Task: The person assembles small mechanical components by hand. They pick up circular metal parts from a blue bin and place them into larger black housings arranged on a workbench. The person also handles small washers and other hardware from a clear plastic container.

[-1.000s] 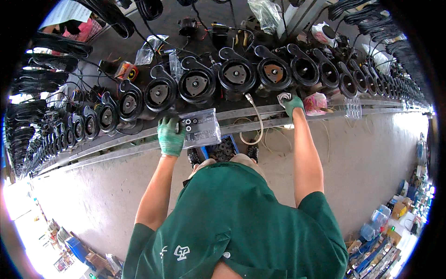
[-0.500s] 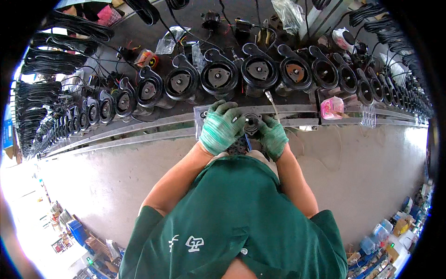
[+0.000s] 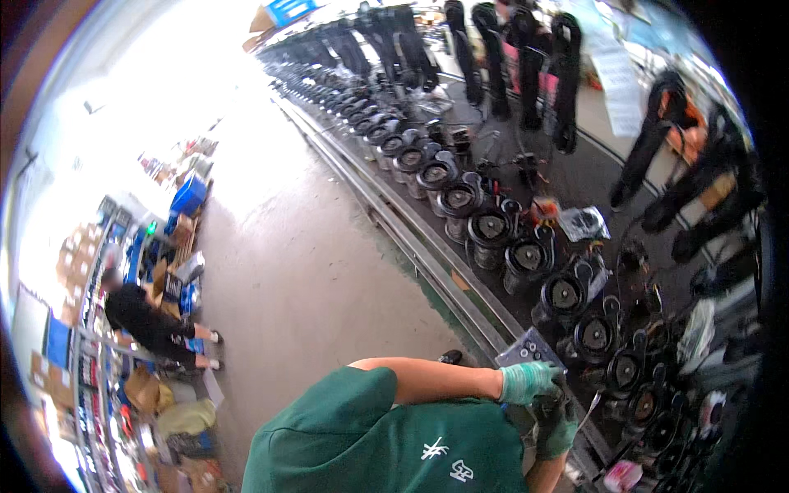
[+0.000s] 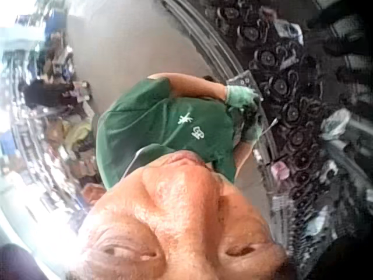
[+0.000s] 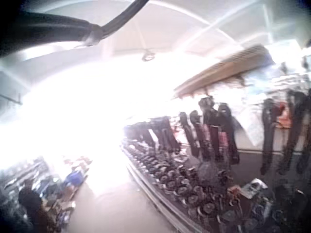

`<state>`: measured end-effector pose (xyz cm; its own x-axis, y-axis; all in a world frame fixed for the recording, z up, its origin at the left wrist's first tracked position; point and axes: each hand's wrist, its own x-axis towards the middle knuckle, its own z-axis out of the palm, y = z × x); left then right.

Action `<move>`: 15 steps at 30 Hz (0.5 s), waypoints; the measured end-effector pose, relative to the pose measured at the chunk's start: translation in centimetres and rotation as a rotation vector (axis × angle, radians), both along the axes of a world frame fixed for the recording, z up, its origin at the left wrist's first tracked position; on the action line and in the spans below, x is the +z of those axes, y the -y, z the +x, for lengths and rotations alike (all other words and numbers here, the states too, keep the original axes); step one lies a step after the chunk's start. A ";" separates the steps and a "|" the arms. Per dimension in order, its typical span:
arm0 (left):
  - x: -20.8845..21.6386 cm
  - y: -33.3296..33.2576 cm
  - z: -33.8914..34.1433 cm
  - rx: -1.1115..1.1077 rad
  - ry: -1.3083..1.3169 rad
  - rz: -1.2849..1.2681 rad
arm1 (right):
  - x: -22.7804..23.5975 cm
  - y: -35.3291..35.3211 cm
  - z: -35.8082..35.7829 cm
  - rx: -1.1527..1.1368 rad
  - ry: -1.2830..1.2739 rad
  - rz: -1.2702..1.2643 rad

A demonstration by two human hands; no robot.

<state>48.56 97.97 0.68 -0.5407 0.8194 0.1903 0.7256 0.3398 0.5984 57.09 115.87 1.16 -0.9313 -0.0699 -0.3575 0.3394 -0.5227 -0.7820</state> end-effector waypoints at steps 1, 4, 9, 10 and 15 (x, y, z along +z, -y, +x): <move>0.3 0.2 0.4 0.021 0.029 0.096 | 0.0 -0.1 0.4 0.022 0.008 -0.006; -0.1 0.8 0.6 0.113 0.133 0.184 | -1.6 -0.6 -0.4 0.130 -0.021 0.092; -0.2 1.2 0.4 0.227 0.268 0.305 | -0.6 0.0 -1.7 0.173 -0.096 0.232; 0.1 1.2 0.5 0.248 0.296 0.298 | -0.9 -0.1 -1.8 0.182 -0.139 0.266; -2.0 0.2 0.9 0.456 0.434 0.413 | 0.6 0.2 -2.5 0.191 -0.041 0.272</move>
